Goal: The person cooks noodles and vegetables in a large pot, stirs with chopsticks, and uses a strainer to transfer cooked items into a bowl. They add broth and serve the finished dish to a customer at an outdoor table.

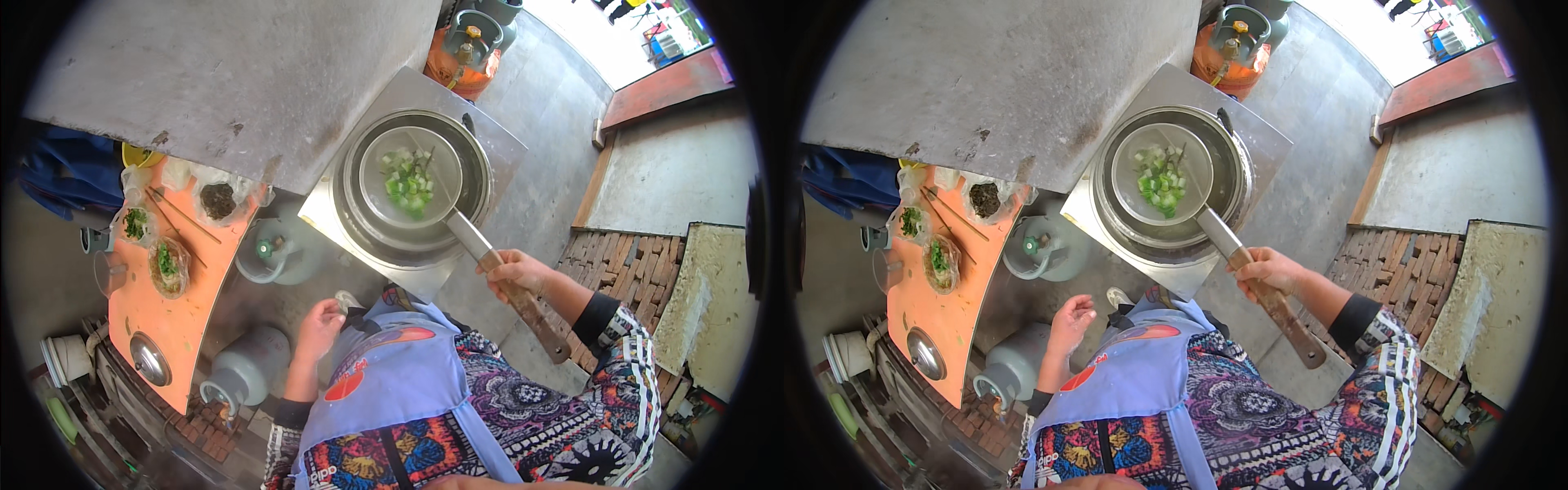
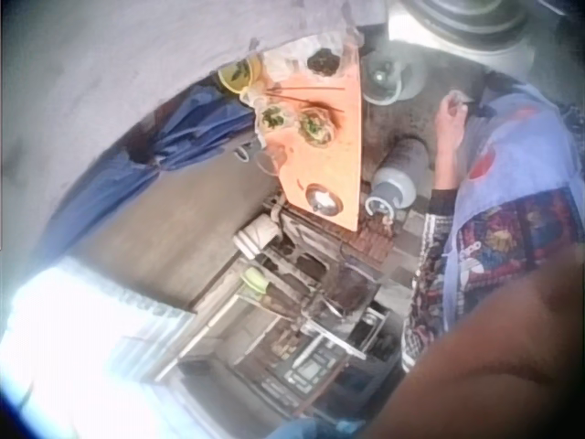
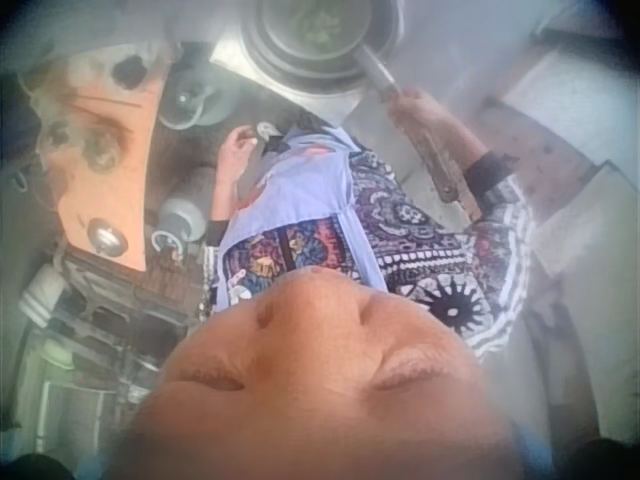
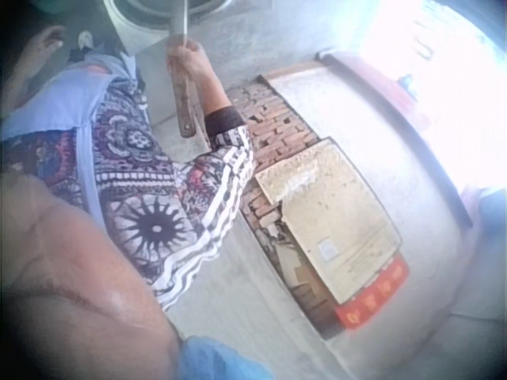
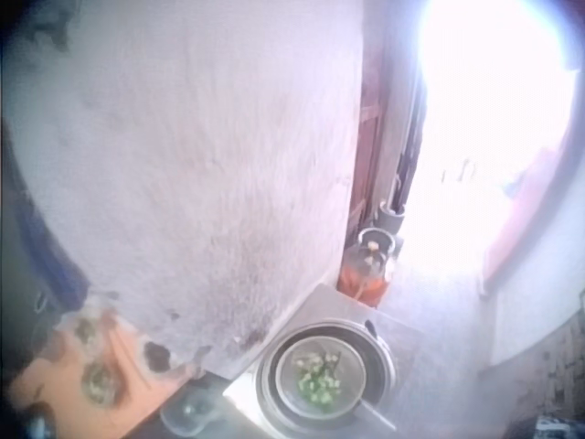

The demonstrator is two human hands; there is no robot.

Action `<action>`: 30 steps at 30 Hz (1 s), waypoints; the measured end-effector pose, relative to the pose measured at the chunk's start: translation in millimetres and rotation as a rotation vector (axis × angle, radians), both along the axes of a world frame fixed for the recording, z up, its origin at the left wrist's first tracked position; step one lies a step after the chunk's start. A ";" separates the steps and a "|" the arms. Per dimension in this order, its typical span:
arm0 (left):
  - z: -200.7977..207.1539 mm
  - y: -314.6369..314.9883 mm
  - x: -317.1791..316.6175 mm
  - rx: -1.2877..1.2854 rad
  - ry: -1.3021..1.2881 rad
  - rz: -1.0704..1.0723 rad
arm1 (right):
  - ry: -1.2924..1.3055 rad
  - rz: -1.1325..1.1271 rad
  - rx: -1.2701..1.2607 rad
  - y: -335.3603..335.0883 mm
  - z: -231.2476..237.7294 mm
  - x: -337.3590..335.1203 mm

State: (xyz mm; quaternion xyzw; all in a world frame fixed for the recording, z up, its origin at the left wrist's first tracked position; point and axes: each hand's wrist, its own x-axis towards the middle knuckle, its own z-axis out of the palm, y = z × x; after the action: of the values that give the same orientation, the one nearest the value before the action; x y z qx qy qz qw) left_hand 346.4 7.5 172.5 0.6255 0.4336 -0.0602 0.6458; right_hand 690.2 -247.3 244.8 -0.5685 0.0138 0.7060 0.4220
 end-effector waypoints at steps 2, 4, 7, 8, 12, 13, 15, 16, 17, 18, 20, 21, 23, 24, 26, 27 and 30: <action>-1.4 -0.8 -0.1 0.021 -0.002 -0.018 | -0.005 0.041 -0.004 -1.6 0.1 -10.9; -2.3 -1.6 -0.9 0.039 -0.023 -0.040 | -0.043 -0.024 -0.014 -3.1 1.4 -17.5; -2.5 -1.6 -2.8 0.057 -0.023 -0.046 | 0.072 -0.053 0.035 -4.6 3.5 -24.1; -2.3 -1.3 -3.5 0.053 -0.049 -0.049 | 0.014 -0.101 -0.009 -5.4 4.8 -25.2; -2.2 -0.4 -6.6 0.077 -0.021 -0.057 | -0.049 -0.131 -0.027 -2.2 6.4 -38.5; -2.6 -0.3 -7.4 0.080 -0.014 -0.058 | -0.053 -0.137 -0.014 -0.4 7.3 -42.5; -4.3 -0.5 -9.6 0.086 -0.017 -0.053 | -0.051 -0.158 0.001 1.6 14.4 -45.7; -5.3 -1.3 -11.0 0.090 -0.021 -0.049 | -0.040 -0.174 0.003 1.3 21.1 -45.8; -6.7 -0.9 -12.9 0.082 -0.045 -0.042 | -0.049 -0.203 -0.042 1.0 29.7 -45.2; -8.1 -1.4 -14.8 0.092 -0.040 -0.039 | -0.062 -0.219 0.032 0.0 39.7 -45.1; -11.5 -0.5 -20.2 0.070 -0.081 -0.016 | -0.113 -0.271 0.096 -3.2 63.3 -46.7; -13.2 1.0 -23.5 0.081 -0.059 -0.027 | -0.176 -0.304 0.113 -5.0 76.0 -49.9; -16.6 3.8 -30.8 0.098 -0.049 -0.039 | -0.278 -0.394 0.121 -5.5 95.0 -59.3; -18.1 5.5 -35.3 0.110 -0.064 -0.040 | -0.324 -0.437 0.140 -4.5 100.6 -66.8; -20.9 9.3 -45.1 0.103 -0.083 -0.035 | -0.332 -0.507 0.141 1.0 100.6 -80.2; -22.0 11.5 -51.0 0.091 -0.077 -0.018 | -0.321 -0.549 0.133 4.5 95.8 -87.6; -27.2 19.4 -74.5 0.070 -0.100 -0.026 | -0.283 -0.587 -0.004 16.0 69.2 -104.8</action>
State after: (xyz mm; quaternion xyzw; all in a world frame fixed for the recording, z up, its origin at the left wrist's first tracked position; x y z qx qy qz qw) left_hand 271.9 26.9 145.3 0.6554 0.3945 -0.0219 0.6437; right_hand 585.3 -231.3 314.1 -0.6335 0.1201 0.4681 0.6042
